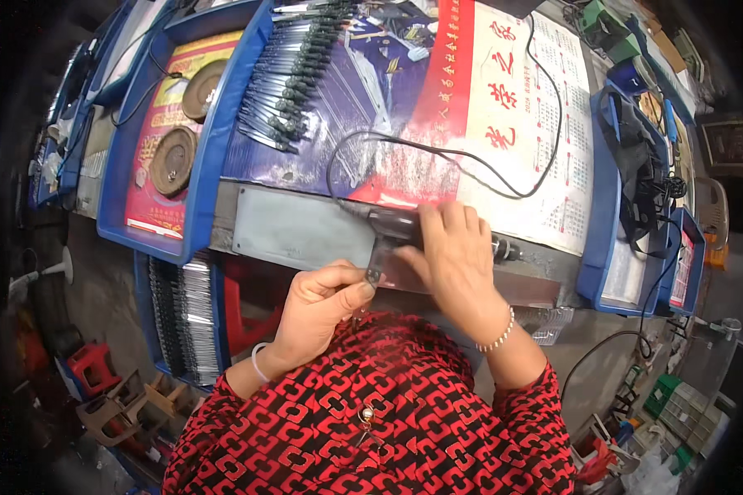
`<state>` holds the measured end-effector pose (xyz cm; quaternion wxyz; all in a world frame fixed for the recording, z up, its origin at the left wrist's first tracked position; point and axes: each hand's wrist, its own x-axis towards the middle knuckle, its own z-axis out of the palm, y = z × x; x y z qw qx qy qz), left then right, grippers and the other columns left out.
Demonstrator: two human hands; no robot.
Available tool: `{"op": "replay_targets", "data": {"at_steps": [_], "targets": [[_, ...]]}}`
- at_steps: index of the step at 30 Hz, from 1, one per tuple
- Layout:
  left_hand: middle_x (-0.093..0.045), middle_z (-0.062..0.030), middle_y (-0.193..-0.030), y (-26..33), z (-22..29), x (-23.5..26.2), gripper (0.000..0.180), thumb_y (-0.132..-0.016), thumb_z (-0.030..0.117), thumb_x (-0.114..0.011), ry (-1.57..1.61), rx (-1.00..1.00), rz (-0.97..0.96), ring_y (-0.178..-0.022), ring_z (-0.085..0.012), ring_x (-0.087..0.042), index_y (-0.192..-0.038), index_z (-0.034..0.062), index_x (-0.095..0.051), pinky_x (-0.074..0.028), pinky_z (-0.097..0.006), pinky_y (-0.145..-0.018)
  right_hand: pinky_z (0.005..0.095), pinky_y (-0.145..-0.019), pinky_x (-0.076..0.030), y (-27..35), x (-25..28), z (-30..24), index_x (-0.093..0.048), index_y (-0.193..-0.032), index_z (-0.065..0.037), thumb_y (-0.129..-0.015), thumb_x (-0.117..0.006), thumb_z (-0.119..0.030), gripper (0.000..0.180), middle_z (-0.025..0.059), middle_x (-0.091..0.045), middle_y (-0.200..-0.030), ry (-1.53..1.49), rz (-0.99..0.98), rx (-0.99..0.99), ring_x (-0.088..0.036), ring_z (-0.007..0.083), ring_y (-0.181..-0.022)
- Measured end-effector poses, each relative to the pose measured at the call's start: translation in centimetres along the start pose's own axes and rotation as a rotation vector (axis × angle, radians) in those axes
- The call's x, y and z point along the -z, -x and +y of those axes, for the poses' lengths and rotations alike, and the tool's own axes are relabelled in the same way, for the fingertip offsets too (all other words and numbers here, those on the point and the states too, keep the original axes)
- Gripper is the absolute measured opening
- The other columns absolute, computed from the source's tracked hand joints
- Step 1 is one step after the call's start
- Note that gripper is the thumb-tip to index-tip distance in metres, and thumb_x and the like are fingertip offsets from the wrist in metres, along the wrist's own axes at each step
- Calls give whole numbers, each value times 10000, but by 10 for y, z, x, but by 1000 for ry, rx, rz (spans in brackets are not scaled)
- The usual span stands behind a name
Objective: Measuring small metal parts with calipers and grinding them using a handheld rotary tool.
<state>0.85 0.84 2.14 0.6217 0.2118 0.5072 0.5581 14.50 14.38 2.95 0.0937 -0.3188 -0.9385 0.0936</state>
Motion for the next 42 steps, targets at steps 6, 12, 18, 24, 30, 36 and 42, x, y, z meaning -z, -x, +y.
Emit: {"op": "replay_targets", "data": {"at_steps": [6,12,18,24,30,36,42], "targets": [[-467,21,-706,-12,4,-6,178,-861,34,-556,126,-51,13,-557,-22,-419,-1005,-48,-619,-334,-162,-480,344,-725,-468,36,-12,-25,-601,-876,33,-806,-554,-51,120,141,-591,-908,-1186,-351,2,-587,273,-816],[-473,10,-739,-12,3,-9,191,-873,39,-537,-82,-44,-21,-580,-30,-432,-1021,-58,-609,-352,-168,-491,278,-719,-463,47,-12,-31,-603,-844,34,-805,-536,-15,92,86,-608,-838,-1435,-284,-145,-587,155,-797],[-477,-17,-721,-16,-5,-9,175,-865,34,-537,-448,-284,-17,-614,-59,-437,-999,-48,-614,-365,-193,-524,257,-552,-411,45,-21,-28,-565,-705,38,-800,-611,-79,158,62,-551,-661,-1341,-364,-255,-505,96,-602],[-492,-34,-730,-13,-13,-2,170,-863,30,-533,-436,-219,-136,-675,-90,-456,-987,-60,-607,-378,-210,-604,251,-510,-387,59,-30,-29,-616,-740,34,-801,-626,-90,139,42,-566,-623,-1402,-377,-259,-487,69,-575],[-491,-39,-743,-12,-12,5,176,-867,33,-529,-435,-177,-163,-676,-94,-460,-996,-62,-602,-377,-211,-603,250,-535,-399,56,-29,-30,-625,-762,36,-798,-627,-92,133,49,-584,-653,-1411,-491,-295,-506,67,-612],[-484,-40,-723,-11,-9,9,190,-858,27,-532,-491,-171,-182,-658,-100,-457,-1016,-51,-603,-372,-219,-577,261,-561,-412,52,-29,-28,-625,-795,38,-789,-619,-74,112,67,-600,-699,-1430,-512,-232,-519,82,-640],[-463,-43,-686,-12,-7,14,195,-857,43,-535,-532,-178,-215,-630,-104,-451,-1016,-41,-608,-364,-230,-552,263,-596,-433,53,-34,-24,-633,-844,27,-792,-603,-63,108,81,-626,-751,-1435,-553,-149,-549,96,-674]]}}
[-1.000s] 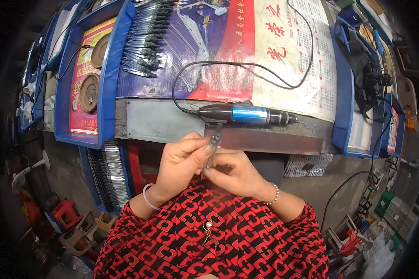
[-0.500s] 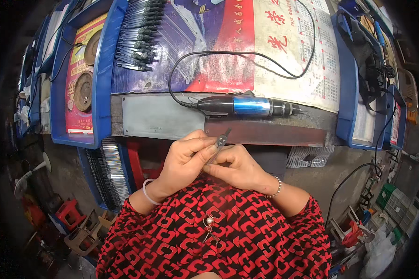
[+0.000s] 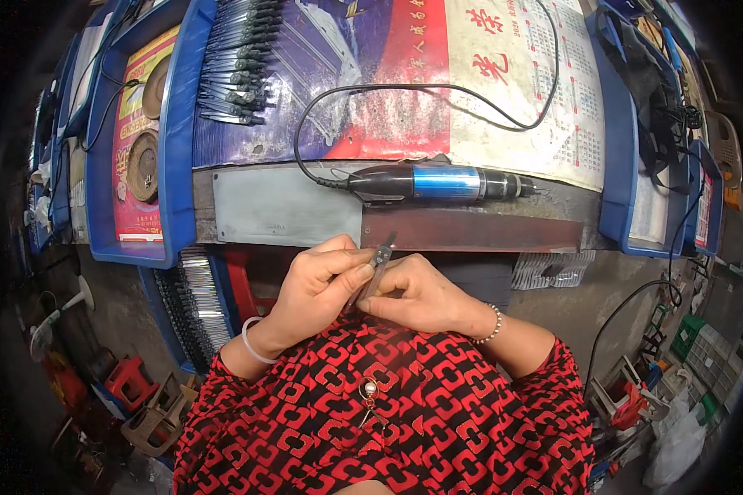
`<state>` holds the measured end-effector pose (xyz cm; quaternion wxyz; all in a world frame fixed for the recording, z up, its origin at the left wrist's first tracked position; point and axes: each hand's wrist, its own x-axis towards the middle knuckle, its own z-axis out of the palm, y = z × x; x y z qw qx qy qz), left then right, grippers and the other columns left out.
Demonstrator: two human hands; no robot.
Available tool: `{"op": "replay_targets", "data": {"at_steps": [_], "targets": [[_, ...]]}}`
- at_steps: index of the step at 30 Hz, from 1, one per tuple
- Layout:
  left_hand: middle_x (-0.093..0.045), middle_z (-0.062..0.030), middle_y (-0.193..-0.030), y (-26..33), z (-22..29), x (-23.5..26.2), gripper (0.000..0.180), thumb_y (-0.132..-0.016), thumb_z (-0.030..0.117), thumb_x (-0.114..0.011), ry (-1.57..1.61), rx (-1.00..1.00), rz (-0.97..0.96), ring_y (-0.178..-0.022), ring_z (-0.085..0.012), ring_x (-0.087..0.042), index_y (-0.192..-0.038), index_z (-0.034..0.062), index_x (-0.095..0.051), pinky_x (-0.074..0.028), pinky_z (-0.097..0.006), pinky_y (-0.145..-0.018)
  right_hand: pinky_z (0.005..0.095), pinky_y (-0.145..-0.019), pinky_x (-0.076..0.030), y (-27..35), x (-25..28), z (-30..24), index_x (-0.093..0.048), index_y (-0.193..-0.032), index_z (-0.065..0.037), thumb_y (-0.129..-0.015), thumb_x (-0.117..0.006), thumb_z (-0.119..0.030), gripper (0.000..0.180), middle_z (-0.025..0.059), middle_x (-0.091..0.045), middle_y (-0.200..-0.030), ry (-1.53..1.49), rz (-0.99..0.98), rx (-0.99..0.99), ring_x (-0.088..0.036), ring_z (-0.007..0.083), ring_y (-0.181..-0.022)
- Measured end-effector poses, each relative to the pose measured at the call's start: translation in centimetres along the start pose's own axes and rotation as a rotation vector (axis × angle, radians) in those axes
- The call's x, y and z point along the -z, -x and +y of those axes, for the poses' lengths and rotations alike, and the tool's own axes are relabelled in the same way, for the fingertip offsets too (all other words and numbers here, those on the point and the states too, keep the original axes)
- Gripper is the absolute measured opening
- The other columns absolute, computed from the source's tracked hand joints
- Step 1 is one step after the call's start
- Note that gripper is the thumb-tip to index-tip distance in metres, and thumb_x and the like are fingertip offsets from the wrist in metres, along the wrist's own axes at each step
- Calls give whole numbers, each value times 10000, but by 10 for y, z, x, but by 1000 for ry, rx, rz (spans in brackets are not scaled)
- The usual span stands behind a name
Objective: Measuring small metal parts with calipers and grinding them using a handheld rotary tool.
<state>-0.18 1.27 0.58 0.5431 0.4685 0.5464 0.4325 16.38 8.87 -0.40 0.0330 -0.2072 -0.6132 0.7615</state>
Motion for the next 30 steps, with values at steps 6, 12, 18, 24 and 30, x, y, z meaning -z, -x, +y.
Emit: {"op": "replay_targets", "data": {"at_steps": [6,12,18,24,30], "targets": [[-562,-23,-803,-16,0,16,237,-858,92,-565,541,441,-223,-658,-70,-483,-1059,-26,-602,-388,-220,-560,257,-615,-441,-4,0,1,-651,-862,20,-815,-610,-84,121,59,-639,-795,-215,-77,-89,-562,97,-703],[-616,-70,-920,-26,-12,15,293,-775,74,-663,797,249,-332,-825,-136,-597,-1033,-49,-593,-489,-233,-727,259,-643,-447,3,17,-12,-640,-868,34,-807,-641,-105,152,81,-639,-840,-135,-80,-176,-572,105,-738],[-604,-58,-839,-15,17,12,264,-760,58,-666,160,-55,-75,-736,-135,-588,-1003,-16,-597,-472,-256,-654,226,-679,-452,19,16,-41,-595,-927,43,-833,-589,-55,136,71,-600,-820,-122,505,63,-572,104,-751],[-524,-116,-784,-4,19,-5,186,-747,71,-657,-198,-214,122,-652,-270,-552,-912,18,-590,-435,-333,-562,205,-609,-433,12,10,-32,-579,-887,47,-844,-571,-43,100,82,-589,-814,-143,454,190,-531,88,-684],[-566,-118,-676,8,13,-8,162,-821,138,-603,-11,-121,19,-579,-269,-549,-893,-6,-582,-428,-314,-528,192,-515,-402,10,2,-32,-572,-820,42,-829,-576,-25,68,76,-586,-740,-76,387,217,-510,73,-588]]}}
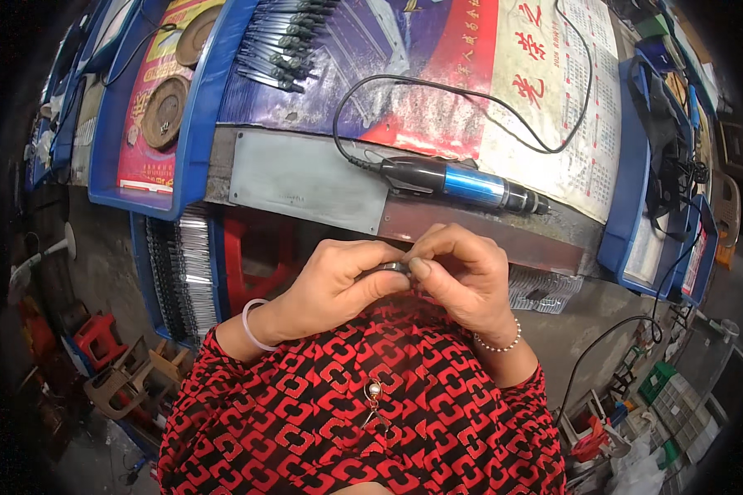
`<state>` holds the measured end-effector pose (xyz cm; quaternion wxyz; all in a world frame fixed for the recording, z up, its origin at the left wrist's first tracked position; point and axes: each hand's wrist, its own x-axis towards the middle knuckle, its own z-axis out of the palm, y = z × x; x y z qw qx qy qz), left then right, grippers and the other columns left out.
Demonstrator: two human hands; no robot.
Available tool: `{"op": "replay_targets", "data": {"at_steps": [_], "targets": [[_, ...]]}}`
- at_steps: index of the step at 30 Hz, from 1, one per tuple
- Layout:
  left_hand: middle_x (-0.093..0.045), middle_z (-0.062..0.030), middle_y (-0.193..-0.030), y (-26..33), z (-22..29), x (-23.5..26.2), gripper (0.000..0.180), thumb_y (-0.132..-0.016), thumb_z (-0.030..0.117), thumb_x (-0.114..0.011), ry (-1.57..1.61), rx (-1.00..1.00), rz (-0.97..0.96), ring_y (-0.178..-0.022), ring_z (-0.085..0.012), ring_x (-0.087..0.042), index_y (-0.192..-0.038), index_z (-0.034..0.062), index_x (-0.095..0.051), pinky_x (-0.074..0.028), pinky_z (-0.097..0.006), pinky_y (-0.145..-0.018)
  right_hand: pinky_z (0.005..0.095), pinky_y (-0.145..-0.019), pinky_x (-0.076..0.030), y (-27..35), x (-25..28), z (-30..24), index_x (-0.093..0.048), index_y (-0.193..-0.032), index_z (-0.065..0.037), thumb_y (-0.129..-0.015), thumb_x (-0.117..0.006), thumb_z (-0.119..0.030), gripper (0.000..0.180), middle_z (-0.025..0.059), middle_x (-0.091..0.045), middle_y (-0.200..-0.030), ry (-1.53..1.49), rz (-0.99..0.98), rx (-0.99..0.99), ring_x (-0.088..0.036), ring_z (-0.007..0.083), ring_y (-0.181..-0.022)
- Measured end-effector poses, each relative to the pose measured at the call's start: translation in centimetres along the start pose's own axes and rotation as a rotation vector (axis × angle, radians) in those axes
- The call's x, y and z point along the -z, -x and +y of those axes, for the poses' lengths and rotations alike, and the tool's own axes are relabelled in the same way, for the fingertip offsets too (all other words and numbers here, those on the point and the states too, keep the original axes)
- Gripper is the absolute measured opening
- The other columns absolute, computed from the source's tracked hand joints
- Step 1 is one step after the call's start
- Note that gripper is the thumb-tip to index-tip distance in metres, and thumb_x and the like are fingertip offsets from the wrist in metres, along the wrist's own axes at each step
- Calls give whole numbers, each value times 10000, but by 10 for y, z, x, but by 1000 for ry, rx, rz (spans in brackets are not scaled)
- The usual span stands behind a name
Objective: Measuring small metal parts with calipers and grinding them using a handheld rotary tool.
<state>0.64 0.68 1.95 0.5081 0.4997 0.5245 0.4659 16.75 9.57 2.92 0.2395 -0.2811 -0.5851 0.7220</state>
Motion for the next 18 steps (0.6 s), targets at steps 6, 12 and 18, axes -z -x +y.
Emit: {"op": "replay_targets", "data": {"at_steps": [6,12,18], "targets": [[-598,-57,-672,13,5,5,168,-887,117,-505,201,194,-39,-552,-107,-523,-961,-16,-576,-416,-237,-512,181,-486,-397,0,-4,5,-572,-797,23,-819,-586,-20,51,37,-584,-715,90,26,-79,-511,57,-553],[-600,-6,-676,13,-3,6,194,-923,121,-454,260,271,-79,-543,-22,-466,-1010,-7,-570,-376,-179,-491,165,-504,-425,0,-9,10,-576,-821,7,-832,-590,-51,61,12,-581,-722,-5,55,-248,-532,43,-572],[-582,-25,-713,10,-4,13,155,-895,109,-488,528,437,-151,-581,-54,-511,-971,-17,-537,-394,-198,-504,176,-508,-448,-4,-6,9,-579,-834,9,-835,-596,-66,77,18,-585,-727,-72,68,-305,-541,53,-588]]}}
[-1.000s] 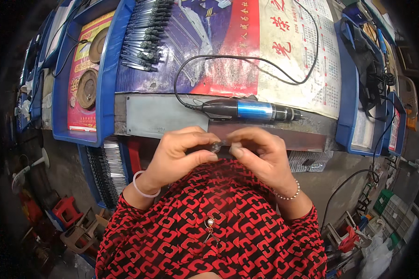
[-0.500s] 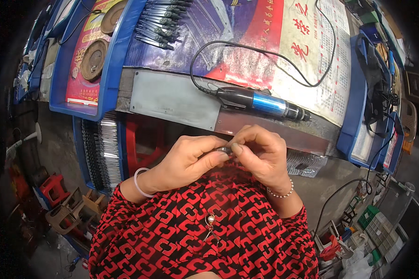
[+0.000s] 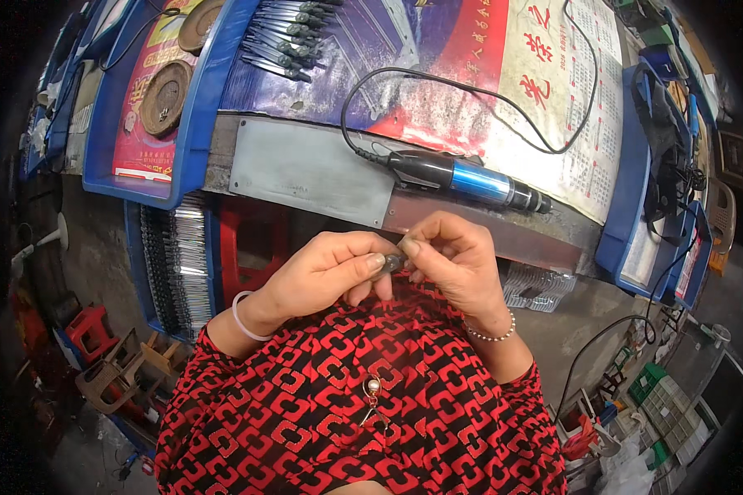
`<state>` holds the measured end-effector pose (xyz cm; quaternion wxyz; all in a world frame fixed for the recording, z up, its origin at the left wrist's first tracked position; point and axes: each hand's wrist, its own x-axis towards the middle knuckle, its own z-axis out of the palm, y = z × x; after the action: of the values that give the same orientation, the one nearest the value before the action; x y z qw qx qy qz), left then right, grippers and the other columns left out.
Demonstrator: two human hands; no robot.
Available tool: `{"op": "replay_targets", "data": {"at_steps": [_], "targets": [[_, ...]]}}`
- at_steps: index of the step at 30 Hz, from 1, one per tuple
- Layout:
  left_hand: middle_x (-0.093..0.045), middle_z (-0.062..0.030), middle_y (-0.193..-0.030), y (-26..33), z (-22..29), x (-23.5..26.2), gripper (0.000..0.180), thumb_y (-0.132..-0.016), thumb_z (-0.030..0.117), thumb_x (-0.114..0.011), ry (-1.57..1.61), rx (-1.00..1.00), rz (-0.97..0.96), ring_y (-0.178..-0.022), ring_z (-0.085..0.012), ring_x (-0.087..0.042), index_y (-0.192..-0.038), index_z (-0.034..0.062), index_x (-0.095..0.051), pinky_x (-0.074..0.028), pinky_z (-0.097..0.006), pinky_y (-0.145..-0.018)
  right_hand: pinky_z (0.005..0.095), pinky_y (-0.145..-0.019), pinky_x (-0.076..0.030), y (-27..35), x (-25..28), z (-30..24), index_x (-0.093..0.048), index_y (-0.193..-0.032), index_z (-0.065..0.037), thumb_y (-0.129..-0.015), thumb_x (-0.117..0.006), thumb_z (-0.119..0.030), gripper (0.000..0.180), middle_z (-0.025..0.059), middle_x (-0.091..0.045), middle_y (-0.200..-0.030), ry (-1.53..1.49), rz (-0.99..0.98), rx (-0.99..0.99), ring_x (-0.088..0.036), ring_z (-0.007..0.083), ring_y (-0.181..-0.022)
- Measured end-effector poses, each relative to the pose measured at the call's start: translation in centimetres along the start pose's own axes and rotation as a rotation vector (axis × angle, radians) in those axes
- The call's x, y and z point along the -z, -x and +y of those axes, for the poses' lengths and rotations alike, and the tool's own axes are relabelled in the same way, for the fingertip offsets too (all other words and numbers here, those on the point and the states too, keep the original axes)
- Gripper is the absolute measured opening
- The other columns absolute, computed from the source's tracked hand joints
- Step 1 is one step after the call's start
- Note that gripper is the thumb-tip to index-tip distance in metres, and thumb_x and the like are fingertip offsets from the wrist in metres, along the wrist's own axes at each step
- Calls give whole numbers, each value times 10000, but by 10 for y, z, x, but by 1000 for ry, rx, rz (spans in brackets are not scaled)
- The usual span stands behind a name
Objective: Measuring small metal parts with calipers and grinding them using a handheld rotary tool.
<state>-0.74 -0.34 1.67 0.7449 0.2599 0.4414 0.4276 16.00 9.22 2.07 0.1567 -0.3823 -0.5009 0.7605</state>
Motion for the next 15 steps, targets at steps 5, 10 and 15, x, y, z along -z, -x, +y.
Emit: {"op": "replay_targets", "data": {"at_steps": [5,10,15], "targets": [[-542,-138,-755,-12,-18,-4,229,-767,47,-607,-808,-758,390,-623,-263,-576,-976,-10,-536,-481,-317,-558,183,-520,-459,-8,-1,1,-584,-837,13,-835,-600,-74,89,31,-592,-755,-66,-7,-80,-543,55,-612],[-555,-135,-736,5,-28,12,200,-753,38,-628,-1135,-916,555,-611,-264,-579,-897,-52,-520,-462,-323,-506,213,-603,-467,-10,-11,-10,-577,-847,27,-811,-600,-42,81,55,-587,-779,179,148,119,-573,106,-663],[-603,-102,-707,66,-44,48,113,-790,60,-624,-758,-569,805,-598,-199,-603,-844,-19,-563,-459,-285,-520,324,-856,-413,-32,19,-19,-527,-1078,30,-784,-631,-86,333,134,-556,-1003,1192,299,599,-544,237,-960]]}}
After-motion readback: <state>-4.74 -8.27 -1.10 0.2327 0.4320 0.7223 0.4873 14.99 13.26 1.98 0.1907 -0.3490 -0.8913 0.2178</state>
